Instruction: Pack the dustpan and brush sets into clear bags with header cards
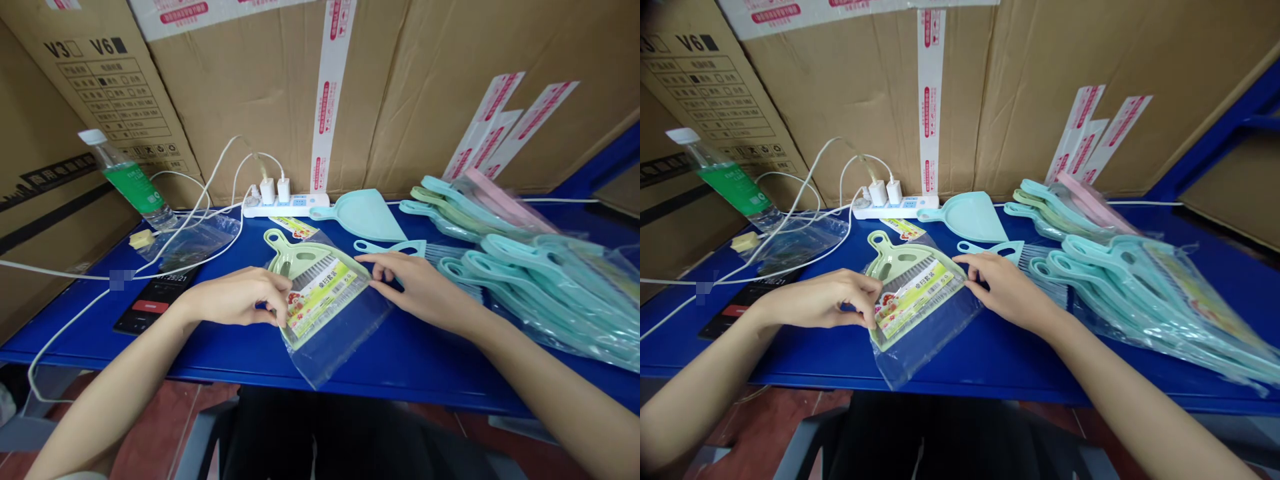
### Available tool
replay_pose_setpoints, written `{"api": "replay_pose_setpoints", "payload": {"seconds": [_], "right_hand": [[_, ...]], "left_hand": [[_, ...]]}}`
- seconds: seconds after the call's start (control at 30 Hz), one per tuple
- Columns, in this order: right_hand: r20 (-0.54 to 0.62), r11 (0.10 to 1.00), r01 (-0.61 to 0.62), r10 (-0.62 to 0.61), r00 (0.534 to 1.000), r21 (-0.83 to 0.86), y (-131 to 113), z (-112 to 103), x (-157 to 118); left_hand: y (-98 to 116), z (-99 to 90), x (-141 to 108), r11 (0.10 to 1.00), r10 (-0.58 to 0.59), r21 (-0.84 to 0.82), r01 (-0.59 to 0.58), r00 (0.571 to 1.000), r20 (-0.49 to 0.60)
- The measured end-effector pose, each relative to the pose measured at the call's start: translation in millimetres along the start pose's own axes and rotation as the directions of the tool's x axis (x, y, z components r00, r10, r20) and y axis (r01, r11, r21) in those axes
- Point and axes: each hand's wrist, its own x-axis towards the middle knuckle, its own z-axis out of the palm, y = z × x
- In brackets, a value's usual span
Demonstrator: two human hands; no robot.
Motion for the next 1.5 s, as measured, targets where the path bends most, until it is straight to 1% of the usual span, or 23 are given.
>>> {"api": "replay_pose_setpoints", "payload": {"seconds": [0.13, 0.3, 0.43, 0.57, 0.67, 0.77, 0.83, 0.93, 1.0, 1.03, 1.2, 1.37, 1.5], "right_hand": [[0.064, 0.999, 0.02, -0.023, 0.998, 0.048, -4.2, -4.7, -2.3], [0.153, 0.996, 0.04, -0.051, 0.987, 0.077, -10.9, -10.1, -6.6], [0.228, 0.997, 0.035, -0.05, 0.972, 0.069, -15.7, -13.3, -8.1], [0.214, 1.0, -0.02, 0.019, 0.977, 0.001, -17.2, -13.4, -7.7], [0.207, 0.999, -0.051, 0.052, 0.977, -0.01, -16.8, -11.5, -6.9], [0.224, 0.998, -0.06, 0.055, 0.973, 0.015, -17.2, -10.0, -6.2], [0.227, 0.998, -0.061, 0.053, 0.972, 0.027, -18.2, -9.7, -5.7], [0.224, 0.997, -0.069, 0.06, 0.973, 0.031, -19.7, -9.8, -5.5], [0.23, 0.996, -0.078, 0.068, 0.971, 0.037, -20.2, -9.6, -5.5], [0.234, 0.996, -0.083, 0.071, 0.97, 0.04, -20.3, -9.4, -5.5], [0.243, 0.995, -0.091, 0.076, 0.967, 0.052, -19.2, -8.1, -5.4], [0.249, 0.995, -0.073, 0.054, 0.967, 0.065, -17.4, -6.8, -5.7], [0.233, 0.995, -0.062, 0.042, 0.972, 0.079, -16.1, -5.1, -5.9]], "left_hand": [[-2.9, -3.6, -2.5, 0.997, -0.042, 0.067, 0.046, 0.998, -0.053], [-10.3, -4.9, -6.0, 0.988, -0.082, 0.125, 0.092, 0.993, -0.084], [-14.4, -3.9, -5.8, 0.963, -0.132, 0.216, 0.164, 0.979, -0.153], [-13.5, -1.1, -4.1, 0.921, -0.182, 0.3, 0.247, 0.956, -0.23], [-6.8, 1.1, -2.7, 0.905, -0.174, 0.33, 0.266, 0.943, -0.283], [1.9, 3.8, -0.6, 0.912, -0.159, 0.333, 0.24, 0.954, -0.254], [5.8, 6.1, 1.1, 0.892, -0.207, 0.358, 0.276, 0.954, -0.218], [7.3, 9.1, 3.1, 0.821, -0.323, 0.421, 0.386, 0.922, -0.215], [6.9, 10.0, 4.1, 0.782, -0.363, 0.456, 0.425, 0.905, -0.223], [6.7, 10.1, 4.5, 0.772, -0.369, 0.469, 0.429, 0.903, -0.218], [7.8, 9.9, 6.2, 0.784, -0.368, 0.479, 0.394, 0.917, -0.152], [8.1, 10.9, 5.9, 0.811, -0.317, 0.467, 0.353, 0.935, -0.158], [7.1, 11.0, 5.9, 0.81, -0.3, 0.479, 0.337, 0.941, -0.155]]}}
